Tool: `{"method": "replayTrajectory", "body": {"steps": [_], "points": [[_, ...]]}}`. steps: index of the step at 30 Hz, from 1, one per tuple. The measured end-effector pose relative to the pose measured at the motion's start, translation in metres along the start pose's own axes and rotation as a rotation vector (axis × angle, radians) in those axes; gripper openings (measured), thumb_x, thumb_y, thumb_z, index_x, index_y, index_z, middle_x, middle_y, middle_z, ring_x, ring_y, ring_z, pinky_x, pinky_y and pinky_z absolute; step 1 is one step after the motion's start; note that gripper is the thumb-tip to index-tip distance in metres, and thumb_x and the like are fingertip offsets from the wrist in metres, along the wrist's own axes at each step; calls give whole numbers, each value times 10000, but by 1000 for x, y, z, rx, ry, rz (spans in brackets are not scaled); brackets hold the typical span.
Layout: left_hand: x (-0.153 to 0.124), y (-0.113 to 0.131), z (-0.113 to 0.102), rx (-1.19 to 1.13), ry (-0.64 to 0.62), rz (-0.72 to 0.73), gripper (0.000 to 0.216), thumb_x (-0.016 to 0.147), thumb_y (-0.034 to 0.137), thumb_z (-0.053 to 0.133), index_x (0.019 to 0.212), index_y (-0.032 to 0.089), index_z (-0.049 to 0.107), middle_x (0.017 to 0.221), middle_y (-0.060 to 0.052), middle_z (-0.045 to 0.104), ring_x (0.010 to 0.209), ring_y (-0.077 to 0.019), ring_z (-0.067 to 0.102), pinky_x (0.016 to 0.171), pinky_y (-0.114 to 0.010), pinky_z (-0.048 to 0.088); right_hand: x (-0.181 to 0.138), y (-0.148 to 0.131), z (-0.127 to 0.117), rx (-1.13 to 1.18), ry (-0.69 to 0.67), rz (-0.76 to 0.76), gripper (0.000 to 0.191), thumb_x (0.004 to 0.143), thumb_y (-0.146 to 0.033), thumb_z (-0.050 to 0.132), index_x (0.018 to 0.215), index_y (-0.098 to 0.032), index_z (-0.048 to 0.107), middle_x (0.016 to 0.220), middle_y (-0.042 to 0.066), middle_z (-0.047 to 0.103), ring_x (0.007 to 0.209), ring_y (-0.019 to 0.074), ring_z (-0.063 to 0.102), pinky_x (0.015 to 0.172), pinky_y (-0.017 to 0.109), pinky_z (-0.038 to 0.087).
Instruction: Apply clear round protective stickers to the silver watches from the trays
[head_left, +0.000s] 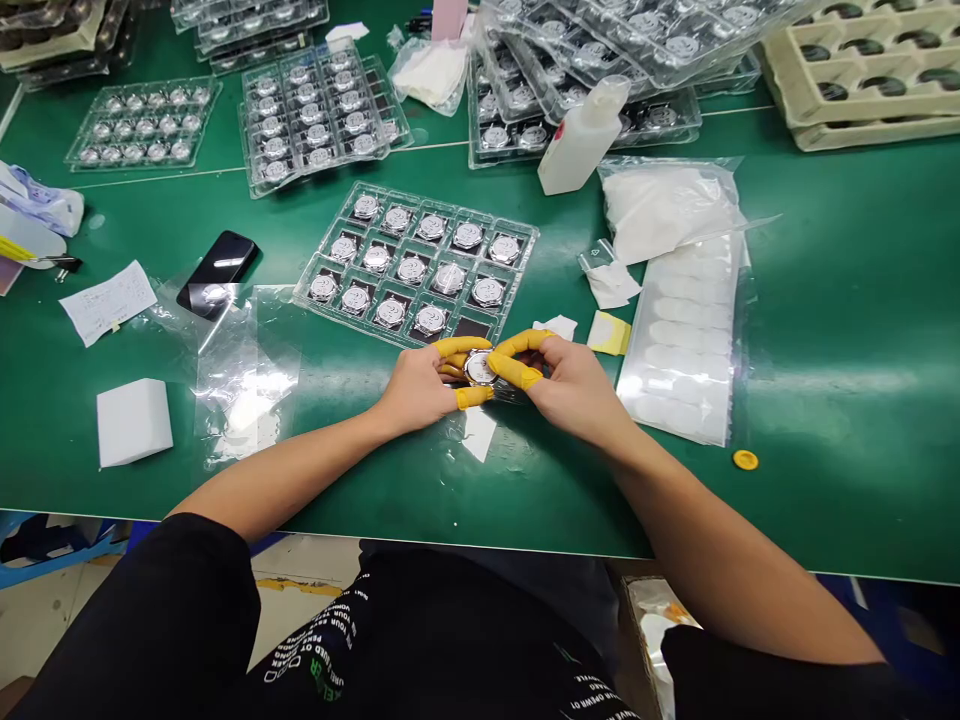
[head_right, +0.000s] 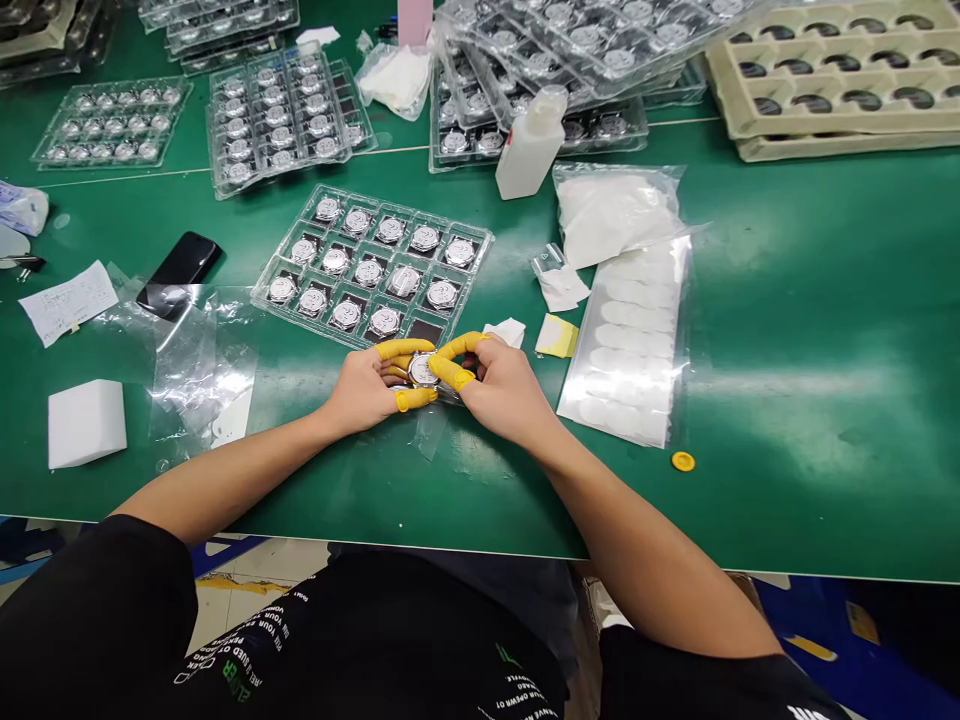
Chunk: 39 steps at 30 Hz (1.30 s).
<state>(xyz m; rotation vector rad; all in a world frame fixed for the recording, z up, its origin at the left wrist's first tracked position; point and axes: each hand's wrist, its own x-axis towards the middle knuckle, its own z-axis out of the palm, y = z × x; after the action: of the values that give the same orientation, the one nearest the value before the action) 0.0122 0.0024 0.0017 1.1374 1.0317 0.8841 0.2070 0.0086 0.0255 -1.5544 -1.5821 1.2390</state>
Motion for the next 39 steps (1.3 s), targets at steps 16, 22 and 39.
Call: {"method": "replayTrajectory", "body": {"steps": [16,22,39], "points": [[0,1,0,0,-1,-16,663,592,184,904,1227,156,717,1013,-70,784,840,-156,741,881,-305,629,-1,1,-1,-148,49,-125,335,818,-551,725,913,-233,765,889,60,671,734,180,536,693,367,451],[-1,0,0,13,10,-6,664,593,188,905,1229,159,718,992,-63,778,822,-145,728,871,-300,626,-1,-1,-1,-134,46,-100,318,816,-527,721,918,-230,774,931,72,684,760,190,549,705,375,447],[0,2,0,3,27,-42,658,590,159,895,1224,165,718,957,-52,775,797,-119,714,850,-275,617,5,-1,-5,-131,332,-256,408,975,-630,503,1025,-261,669,1063,91,692,958,239,645,861,410,500]]}}
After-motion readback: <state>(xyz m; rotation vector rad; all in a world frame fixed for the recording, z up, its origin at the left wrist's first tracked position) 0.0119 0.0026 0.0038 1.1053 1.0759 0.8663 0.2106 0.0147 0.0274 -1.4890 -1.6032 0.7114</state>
